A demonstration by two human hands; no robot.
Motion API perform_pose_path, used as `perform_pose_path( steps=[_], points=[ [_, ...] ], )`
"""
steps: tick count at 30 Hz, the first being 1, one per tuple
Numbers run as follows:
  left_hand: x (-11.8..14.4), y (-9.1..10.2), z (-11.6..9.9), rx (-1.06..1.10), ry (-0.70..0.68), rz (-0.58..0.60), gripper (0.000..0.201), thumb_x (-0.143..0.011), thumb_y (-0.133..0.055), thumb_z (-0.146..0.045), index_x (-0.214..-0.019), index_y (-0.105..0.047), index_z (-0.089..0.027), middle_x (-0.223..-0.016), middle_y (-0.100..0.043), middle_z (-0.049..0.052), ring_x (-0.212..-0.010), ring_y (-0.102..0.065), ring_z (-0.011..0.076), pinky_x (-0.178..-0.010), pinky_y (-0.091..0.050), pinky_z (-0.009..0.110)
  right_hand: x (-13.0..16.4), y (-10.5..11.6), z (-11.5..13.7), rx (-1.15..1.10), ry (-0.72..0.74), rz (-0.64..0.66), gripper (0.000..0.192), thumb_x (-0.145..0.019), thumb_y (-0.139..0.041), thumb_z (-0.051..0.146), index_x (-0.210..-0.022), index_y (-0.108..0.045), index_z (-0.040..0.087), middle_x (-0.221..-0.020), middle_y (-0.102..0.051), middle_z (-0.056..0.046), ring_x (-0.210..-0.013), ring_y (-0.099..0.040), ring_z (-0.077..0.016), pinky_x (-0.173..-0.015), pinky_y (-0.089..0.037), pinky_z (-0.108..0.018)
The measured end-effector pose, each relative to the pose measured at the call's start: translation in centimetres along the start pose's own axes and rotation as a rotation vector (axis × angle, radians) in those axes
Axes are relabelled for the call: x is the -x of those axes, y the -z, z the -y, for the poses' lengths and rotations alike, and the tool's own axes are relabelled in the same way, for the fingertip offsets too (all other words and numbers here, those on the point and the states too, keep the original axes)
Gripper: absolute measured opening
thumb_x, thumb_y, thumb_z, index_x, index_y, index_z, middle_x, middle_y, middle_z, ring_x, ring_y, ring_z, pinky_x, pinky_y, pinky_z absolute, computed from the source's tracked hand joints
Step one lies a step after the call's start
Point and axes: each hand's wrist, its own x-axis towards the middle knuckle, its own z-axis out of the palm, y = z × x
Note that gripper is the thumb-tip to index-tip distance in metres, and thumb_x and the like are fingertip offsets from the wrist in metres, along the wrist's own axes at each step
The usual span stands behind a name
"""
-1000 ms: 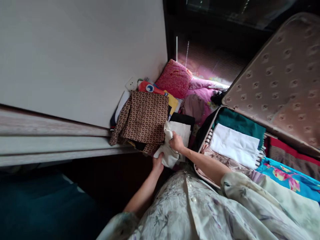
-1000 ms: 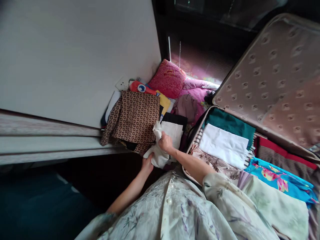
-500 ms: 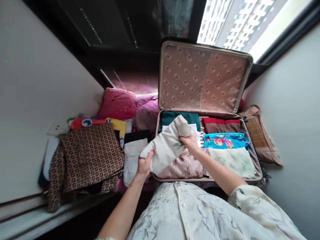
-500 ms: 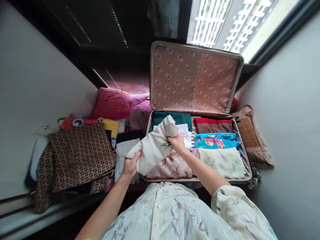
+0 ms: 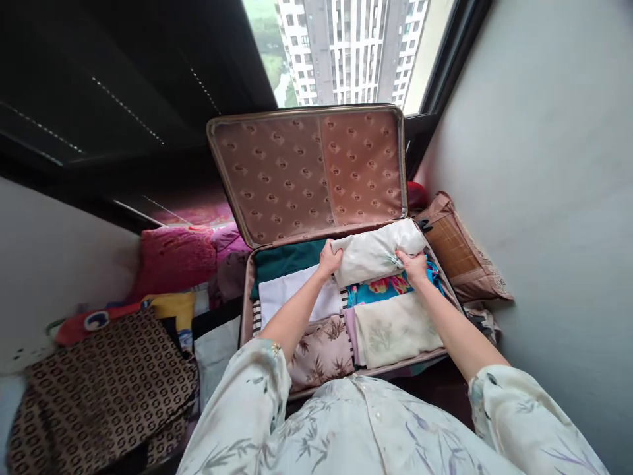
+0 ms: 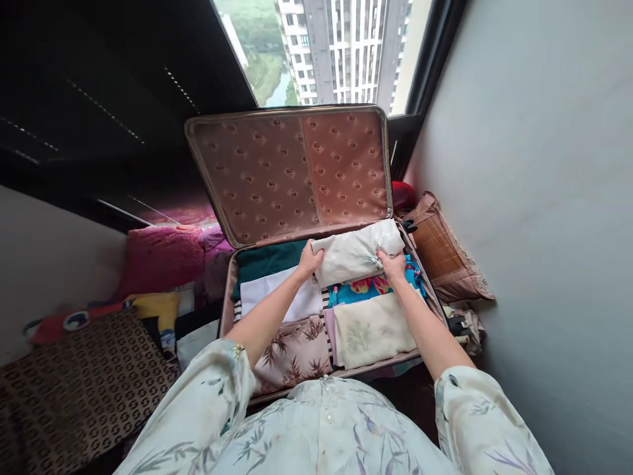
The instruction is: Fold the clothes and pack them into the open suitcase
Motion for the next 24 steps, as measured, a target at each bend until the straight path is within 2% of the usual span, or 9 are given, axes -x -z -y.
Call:
perform_pose_path(
  steps=[2,4,7,10,12,15,19,21,24],
  points=[
    [-0.4,-1.9,0.0,-0.222,0.030,-0.036,0.039,-0.082,-0.062,-0.013,-0.119,-0.055,-0.019,-0.114,-0.067,0.011,-0.106,-0.064,0.0260,-0.097,-0.051,0.039,-1.2,1.0,-1.4,0.152,-0.041,0.016,0.056,-0.068,-0.072,0.041,-0.116,-0.059,0.016,-0.107,-0.074,-0.014,-0.101,-0.069,-0.0278,-0.085,-0.056,-0.037],
    [0.4,-3.5,0.0,-0.446,0.025,-0.093,0.055,-0.086,-0.063,-0.019,-0.139,-0.049,-0.015,-0.140,-0.057,0.021,-0.131,-0.054,0.0326,-0.111,-0.043,0.048,-1.1,1.8,-2.2,0.221,-0.038,0.027,0.065,-0.073,-0.068,0.037,-0.131,-0.052,0.015,-0.117,-0.071,-0.017,-0.108,-0.067,-0.0312,-0.091,-0.054,-0.043],
    [2.7,-5.5,0.1,-0.749,-0.126,-0.111,0.070,-0.094,-0.061,-0.034,-0.157,-0.037,-0.016,-0.167,-0.026,0.022,-0.155,-0.024,0.0377,-0.123,-0.025,0.056,0.2,2.1,-2.0,0.461,0.214,-0.002,0.074,-0.085,-0.060,0.034,-0.153,-0.038,0.013,-0.151,-0.049,-0.025,-0.136,-0.049,-0.0373,-0.108,-0.042,-0.053],
    [4.2,-7.1,0.7,-0.914,-0.259,0.073,0.078,-0.095,-0.060,-0.047,-0.164,-0.031,-0.024,-0.174,-0.009,0.015,-0.159,-0.003,0.0404,-0.125,-0.012,0.064,1.0,1.3,-1.3,0.771,0.516,0.061,0.074,-0.094,-0.054,0.039,-0.162,-0.031,0.021,-0.171,-0.017,-0.019,-0.153,-0.019,-0.0432,-0.117,-0.027,-0.062],
    [4.4,-7.8,1.5,-0.941,-0.244,0.211,0.079,-0.095,-0.059,-0.052,-0.164,-0.030,-0.029,-0.174,-0.006,0.013,-0.159,0.000,0.0432,-0.122,-0.009,0.069,0.8,0.5,-1.5,0.889,0.570,0.181,0.070,-0.096,-0.054,0.045,-0.161,-0.035,0.028,-0.173,-0.012,-0.015,-0.154,-0.011,-0.0457,-0.116,-0.022,-0.065],
    [3.7,-8.5,2.5,-0.907,-0.163,0.339,0.080,-0.094,-0.059,-0.057,-0.164,-0.030,-0.033,-0.175,-0.001,0.013,-0.158,0.003,0.0457,-0.120,-0.008,0.073,0.0,-0.3,-2.9,1.004,0.505,0.328,0.065,-0.098,-0.052,0.053,-0.158,-0.043,0.030,-0.171,-0.017,-0.018,-0.152,-0.016,-0.0482,-0.113,-0.022,-0.066],
    [3.0,-8.6,2.1,-0.795,-0.133,0.448,0.083,-0.090,-0.064,-0.059,-0.163,-0.033,-0.033,-0.175,0.004,0.012,-0.157,0.006,0.0483,-0.119,-0.006,0.075,-0.2,-0.3,-4.4,1.079,0.466,0.320,0.066,-0.100,-0.042,0.059,-0.159,-0.041,0.030,-0.169,-0.019,-0.022,-0.150,-0.022,-0.0484,-0.109,-0.024,-0.066],
    [3.6,-7.9,1.4,-0.734,-0.146,0.466,0.084,-0.089,-0.068,-0.055,-0.162,-0.036,-0.030,-0.174,0.000,0.016,-0.157,0.003,0.0489,-0.117,-0.008,0.077,-0.3,-0.2,-4.5,1.068,0.494,0.293,0.066,-0.101,-0.037,0.061,-0.159,-0.042,0.029,-0.169,-0.018,-0.022,-0.150,-0.022,-0.0481,-0.108,-0.025,-0.067],
    [7.3,-5.1,0.5,-0.575,-0.285,0.342,0.070,-0.092,-0.067,-0.047,-0.154,-0.049,-0.022,-0.171,-0.018,0.020,-0.158,-0.011,0.0440,-0.120,-0.021,0.070,-0.3,-0.1,-4.2,1.025,0.507,0.273,0.069,-0.100,-0.032,0.063,-0.159,-0.042,0.028,-0.169,-0.016,-0.021,-0.151,-0.021,-0.0488,-0.109,-0.024,-0.067]
  ],
)
